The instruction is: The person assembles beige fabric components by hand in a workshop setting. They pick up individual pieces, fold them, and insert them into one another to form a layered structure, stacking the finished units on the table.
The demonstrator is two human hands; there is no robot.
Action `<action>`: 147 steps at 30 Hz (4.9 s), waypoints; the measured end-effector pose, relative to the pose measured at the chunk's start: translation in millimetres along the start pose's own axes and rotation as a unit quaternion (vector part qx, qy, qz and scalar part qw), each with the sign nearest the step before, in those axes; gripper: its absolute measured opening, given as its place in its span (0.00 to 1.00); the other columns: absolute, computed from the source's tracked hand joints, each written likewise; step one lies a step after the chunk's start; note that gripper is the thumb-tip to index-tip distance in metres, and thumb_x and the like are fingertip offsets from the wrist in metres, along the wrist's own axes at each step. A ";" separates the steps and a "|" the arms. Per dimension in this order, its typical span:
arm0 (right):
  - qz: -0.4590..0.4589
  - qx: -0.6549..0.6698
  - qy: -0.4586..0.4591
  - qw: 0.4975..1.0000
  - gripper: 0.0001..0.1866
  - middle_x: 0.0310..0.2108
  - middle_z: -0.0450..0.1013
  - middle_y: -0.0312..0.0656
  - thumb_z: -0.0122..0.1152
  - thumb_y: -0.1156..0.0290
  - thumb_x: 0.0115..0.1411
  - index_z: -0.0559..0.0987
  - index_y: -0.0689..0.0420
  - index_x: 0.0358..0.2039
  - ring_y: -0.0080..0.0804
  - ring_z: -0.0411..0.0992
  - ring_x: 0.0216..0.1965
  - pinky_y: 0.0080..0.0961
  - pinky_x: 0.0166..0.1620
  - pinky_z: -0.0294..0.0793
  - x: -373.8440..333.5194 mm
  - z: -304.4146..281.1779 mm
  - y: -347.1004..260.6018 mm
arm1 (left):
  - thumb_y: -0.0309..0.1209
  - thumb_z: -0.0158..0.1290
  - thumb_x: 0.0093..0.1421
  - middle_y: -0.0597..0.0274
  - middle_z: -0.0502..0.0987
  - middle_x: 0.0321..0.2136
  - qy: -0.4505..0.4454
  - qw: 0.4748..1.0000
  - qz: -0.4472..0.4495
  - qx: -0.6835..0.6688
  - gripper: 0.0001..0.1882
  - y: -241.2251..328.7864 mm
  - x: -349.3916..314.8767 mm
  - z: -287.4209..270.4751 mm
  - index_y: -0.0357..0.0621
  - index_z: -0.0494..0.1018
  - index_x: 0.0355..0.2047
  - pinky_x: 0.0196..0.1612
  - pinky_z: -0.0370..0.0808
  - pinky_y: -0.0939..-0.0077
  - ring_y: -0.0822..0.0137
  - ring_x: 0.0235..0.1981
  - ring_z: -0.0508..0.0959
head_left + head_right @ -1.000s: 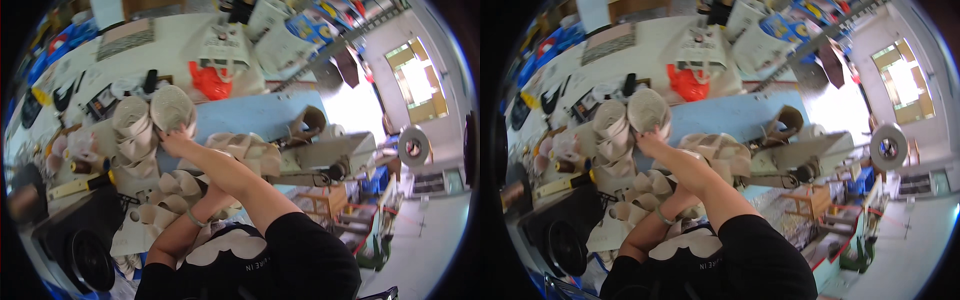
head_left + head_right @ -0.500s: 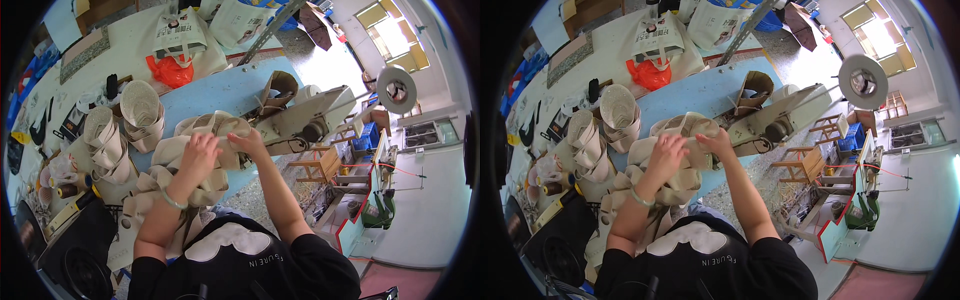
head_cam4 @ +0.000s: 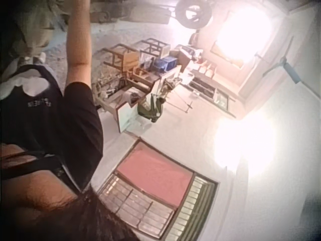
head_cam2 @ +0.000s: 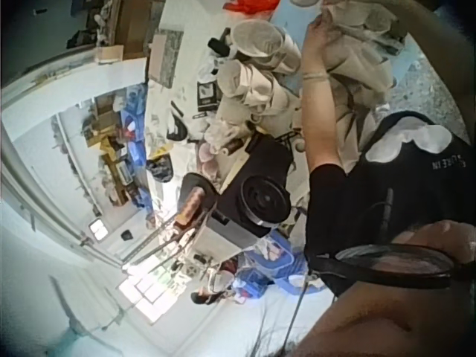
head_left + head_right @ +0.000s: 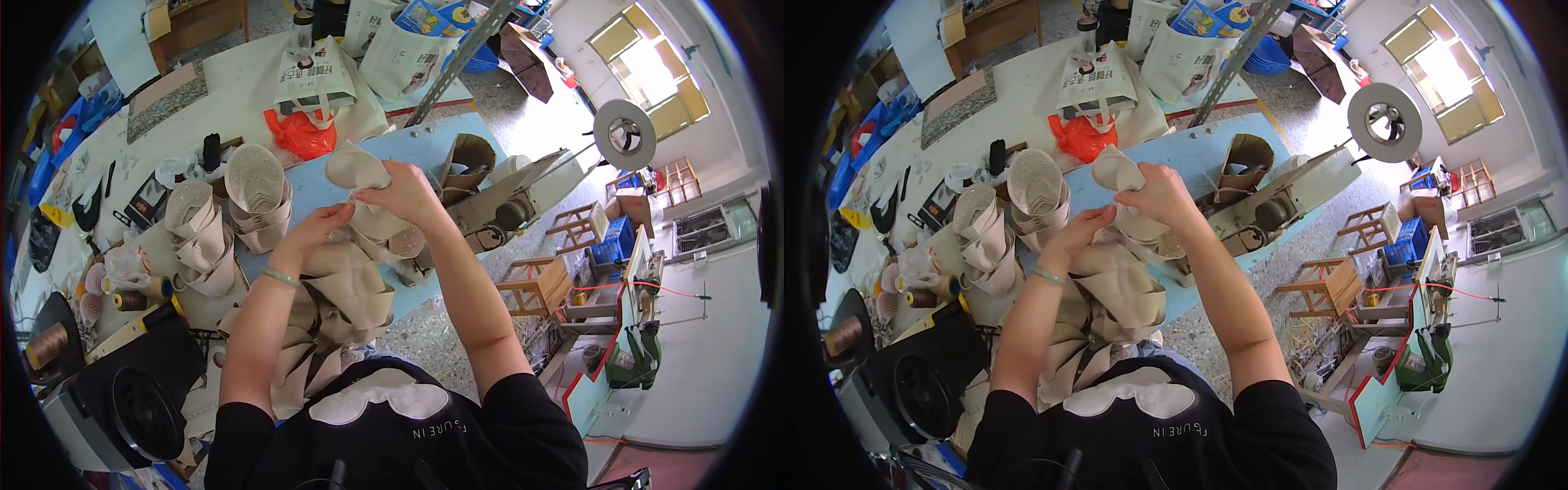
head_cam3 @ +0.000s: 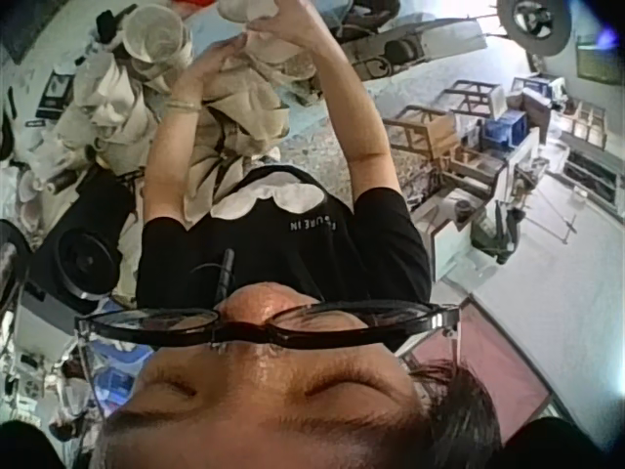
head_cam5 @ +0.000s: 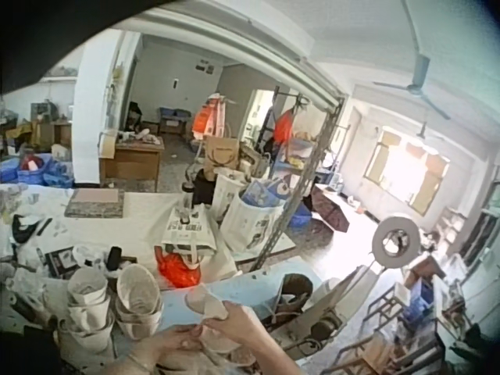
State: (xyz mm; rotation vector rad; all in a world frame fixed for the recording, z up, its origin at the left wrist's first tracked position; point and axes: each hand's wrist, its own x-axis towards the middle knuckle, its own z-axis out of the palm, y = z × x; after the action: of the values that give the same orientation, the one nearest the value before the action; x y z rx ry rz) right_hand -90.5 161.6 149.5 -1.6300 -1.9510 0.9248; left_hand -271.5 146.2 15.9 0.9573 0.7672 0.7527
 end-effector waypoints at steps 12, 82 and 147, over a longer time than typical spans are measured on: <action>0.058 0.057 0.119 0.990 0.30 0.31 0.77 0.50 0.63 0.47 0.53 0.76 0.69 0.35 0.38 0.77 0.31 0.33 0.36 0.74 81.2 9.5 69.5 | 0.41 0.55 0.62 0.69 0.76 0.37 0.113 0.956 0.062 -0.263 0.18 -50.3 -19.6 8.4 0.39 0.75 0.44 0.45 0.69 0.80 0.78 0.38 0.72; 0.048 -0.115 -0.023 0.992 0.43 0.37 0.74 0.57 0.74 0.39 0.33 0.69 0.64 0.34 0.52 0.74 0.41 0.39 0.44 0.72 33.0 89.3 81.8 | 0.43 0.61 0.55 0.57 0.76 0.41 0.183 0.974 -0.085 0.101 0.28 -51.4 -12.3 -38.5 0.33 0.70 0.48 0.48 0.68 0.74 0.67 0.43 0.73; -0.030 0.127 -0.048 0.990 0.41 0.40 0.74 0.43 0.80 0.65 0.35 0.67 0.65 0.47 0.29 0.72 0.39 0.29 0.44 0.74 28.7 16.0 -5.7 | 0.33 0.59 0.58 0.65 0.78 0.37 0.092 0.987 0.052 -0.118 0.17 11.9 -55.7 7.0 0.37 0.75 0.46 0.38 0.73 0.81 0.77 0.34 0.77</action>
State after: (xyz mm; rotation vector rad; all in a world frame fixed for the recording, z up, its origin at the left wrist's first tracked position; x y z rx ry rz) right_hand -111.7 185.6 140.3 -1.3990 -1.8443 1.1933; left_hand -297.0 101.7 41.7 0.7253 0.7718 1.0100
